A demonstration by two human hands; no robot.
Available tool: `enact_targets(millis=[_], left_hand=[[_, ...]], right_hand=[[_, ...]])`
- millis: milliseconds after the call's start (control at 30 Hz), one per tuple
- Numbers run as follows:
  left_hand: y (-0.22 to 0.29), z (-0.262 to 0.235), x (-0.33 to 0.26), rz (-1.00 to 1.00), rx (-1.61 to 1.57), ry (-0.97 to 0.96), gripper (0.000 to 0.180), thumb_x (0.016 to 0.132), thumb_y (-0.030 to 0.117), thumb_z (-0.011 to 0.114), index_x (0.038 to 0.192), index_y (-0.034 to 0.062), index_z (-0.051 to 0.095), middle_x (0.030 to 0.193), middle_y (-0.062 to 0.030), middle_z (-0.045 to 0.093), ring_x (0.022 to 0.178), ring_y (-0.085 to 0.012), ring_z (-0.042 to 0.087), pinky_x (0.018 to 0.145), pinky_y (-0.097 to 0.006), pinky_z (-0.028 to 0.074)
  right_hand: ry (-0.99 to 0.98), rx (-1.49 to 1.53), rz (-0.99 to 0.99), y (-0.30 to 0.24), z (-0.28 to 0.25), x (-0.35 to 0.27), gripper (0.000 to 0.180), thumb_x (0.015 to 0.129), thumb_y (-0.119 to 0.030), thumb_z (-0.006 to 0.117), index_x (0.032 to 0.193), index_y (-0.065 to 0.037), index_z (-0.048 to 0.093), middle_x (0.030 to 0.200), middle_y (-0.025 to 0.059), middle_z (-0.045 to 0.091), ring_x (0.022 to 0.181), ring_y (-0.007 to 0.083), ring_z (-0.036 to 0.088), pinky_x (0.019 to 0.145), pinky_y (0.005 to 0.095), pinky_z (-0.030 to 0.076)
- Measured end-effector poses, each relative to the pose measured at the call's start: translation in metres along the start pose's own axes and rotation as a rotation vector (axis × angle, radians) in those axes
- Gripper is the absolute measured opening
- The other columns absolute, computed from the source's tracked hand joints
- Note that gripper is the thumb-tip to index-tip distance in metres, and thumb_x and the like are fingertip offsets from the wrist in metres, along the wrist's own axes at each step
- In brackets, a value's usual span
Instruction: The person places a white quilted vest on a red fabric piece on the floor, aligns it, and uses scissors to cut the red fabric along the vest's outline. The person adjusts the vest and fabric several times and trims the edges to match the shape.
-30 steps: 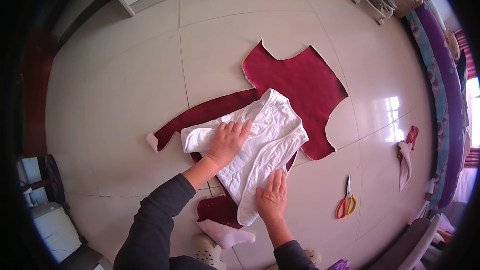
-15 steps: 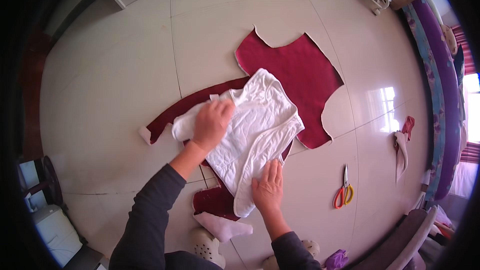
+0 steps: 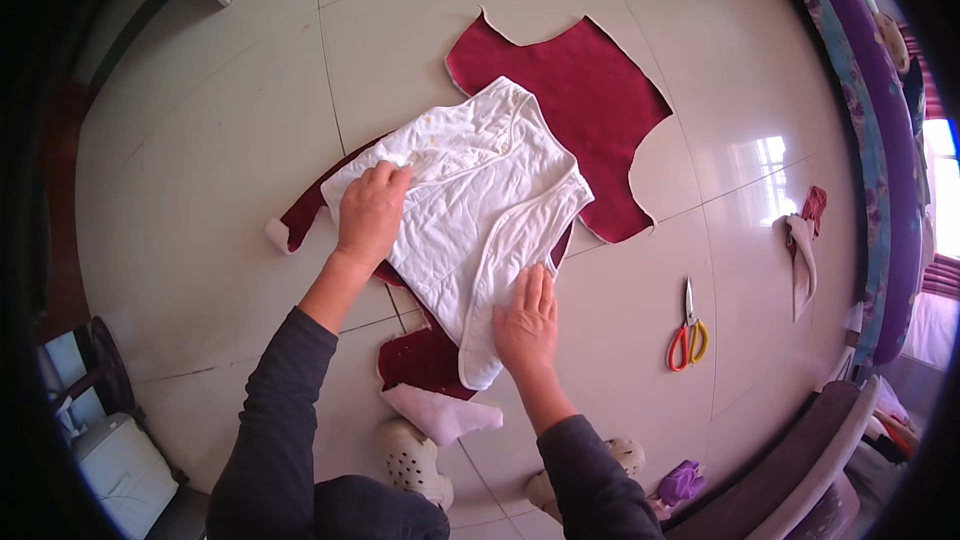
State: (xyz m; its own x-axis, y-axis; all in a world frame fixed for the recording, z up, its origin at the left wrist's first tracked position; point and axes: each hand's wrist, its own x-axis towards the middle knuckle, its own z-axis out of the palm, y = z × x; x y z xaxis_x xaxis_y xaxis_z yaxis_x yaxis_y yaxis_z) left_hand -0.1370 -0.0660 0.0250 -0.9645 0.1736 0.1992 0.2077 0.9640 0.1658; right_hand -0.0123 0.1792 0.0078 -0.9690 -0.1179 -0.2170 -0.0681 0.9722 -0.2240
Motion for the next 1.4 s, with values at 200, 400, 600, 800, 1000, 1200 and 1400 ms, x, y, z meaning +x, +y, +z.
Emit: enact_targets(millis=[200, 400, 600, 800, 1000, 1200, 1400], left_hand=[[0.026, -0.018, 0.008, 0.012, -0.155, 0.005, 0.011, 0.078, 0.004, 0.057, 0.089, 0.0064, 0.056, 0.085, -0.0090, 0.053, 0.078, -0.0266, 0.061, 0.060, -0.039, 0.051], [0.044, 0.015, -0.015, 0.076, -0.008, -0.203, 0.027, 0.079, 0.004, 0.058, 0.105, 0.0059, 0.055, 0.095, -0.0098, 0.055, 0.084, -0.0259, 0.062, 0.065, -0.037, 0.053], [0.052, -0.057, -0.034, 0.139, -0.626, -0.153, 0.036, 0.080, -0.001, 0.059, 0.116, 0.0010, 0.054, 0.106, -0.0132, 0.057, 0.084, -0.0211, 0.061, 0.072, -0.034, 0.052], [0.112, -0.245, -0.082, 0.470, -2.285, -0.213, 0.008, 0.088, 0.004, 0.059, 0.094, -0.0006, 0.060, 0.090, -0.0178, 0.060, 0.075, -0.0277, 0.062, 0.063, -0.039, 0.053], [0.152, -0.315, -0.121, 0.805, -2.460, 0.004, 0.014, 0.092, 0.004, 0.058, 0.088, -0.0068, 0.065, 0.093, -0.0213, 0.062, 0.074, -0.0320, 0.065, 0.066, -0.036, 0.057], [0.137, -0.330, -0.109, 0.985, -2.291, -0.457, 0.010, 0.090, 0.001, 0.058, 0.085, -0.0059, 0.063, 0.091, -0.0213, 0.061, 0.076, -0.0328, 0.065, 0.073, -0.040, 0.056], [0.138, -0.320, -0.104, 1.144, -2.167, -0.730, 0.017, 0.091, 0.004, 0.057, 0.099, -0.0088, 0.064, 0.105, -0.0217, 0.062, 0.094, -0.0357, 0.062, 0.081, -0.045, 0.052]], right_hand=[[-0.004, -0.038, 0.004, 0.003, 0.002, 0.000, 0.068, 0.086, -0.028, 0.056, 0.141, 0.003, 0.032, 0.150, 0.0193, 0.026, 0.140, 0.0338, 0.022, 0.112, 0.0430, 0.024], [-0.080, -0.068, 0.030, -0.004, 0.001, 0.002, 0.070, 0.087, -0.032, 0.053, 0.143, 0.002, 0.029, 0.151, 0.0183, 0.024, 0.141, 0.0327, 0.020, 0.113, 0.0420, 0.022], [-0.144, -0.059, 0.036, -0.005, -0.002, 0.003, 0.071, 0.088, -0.033, 0.051, 0.144, 0.000, 0.025, 0.153, 0.0174, 0.021, 0.142, 0.0317, 0.019, 0.113, 0.0419, 0.022], [-0.097, -0.118, 0.079, 0.019, 0.000, -0.001, 0.071, 0.087, -0.032, 0.053, 0.144, 0.001, 0.028, 0.151, 0.0187, 0.024, 0.141, 0.0322, 0.021, 0.112, 0.0409, 0.024], [-0.112, -0.084, 0.040, -0.003, -0.004, 0.005, 0.069, 0.087, -0.031, 0.052, 0.143, 0.001, 0.028, 0.152, 0.0175, 0.024, 0.141, 0.0312, 0.021, 0.111, 0.0401, 0.026], [-0.112, -0.144, 0.052, 0.002, -0.003, 0.004, 0.066, 0.087, -0.027, 0.049, 0.142, 0.002, 0.028, 0.150, 0.0169, 0.026, 0.140, 0.0310, 0.024, 0.108, 0.0409, 0.027], [-0.040, -0.116, 0.029, -0.002, 0.006, 0.007, 0.066, 0.083, -0.026, 0.052, 0.140, 0.002, 0.033, 0.148, 0.0157, 0.030, 0.139, 0.0303, 0.026, 0.107, 0.0403, 0.029]])
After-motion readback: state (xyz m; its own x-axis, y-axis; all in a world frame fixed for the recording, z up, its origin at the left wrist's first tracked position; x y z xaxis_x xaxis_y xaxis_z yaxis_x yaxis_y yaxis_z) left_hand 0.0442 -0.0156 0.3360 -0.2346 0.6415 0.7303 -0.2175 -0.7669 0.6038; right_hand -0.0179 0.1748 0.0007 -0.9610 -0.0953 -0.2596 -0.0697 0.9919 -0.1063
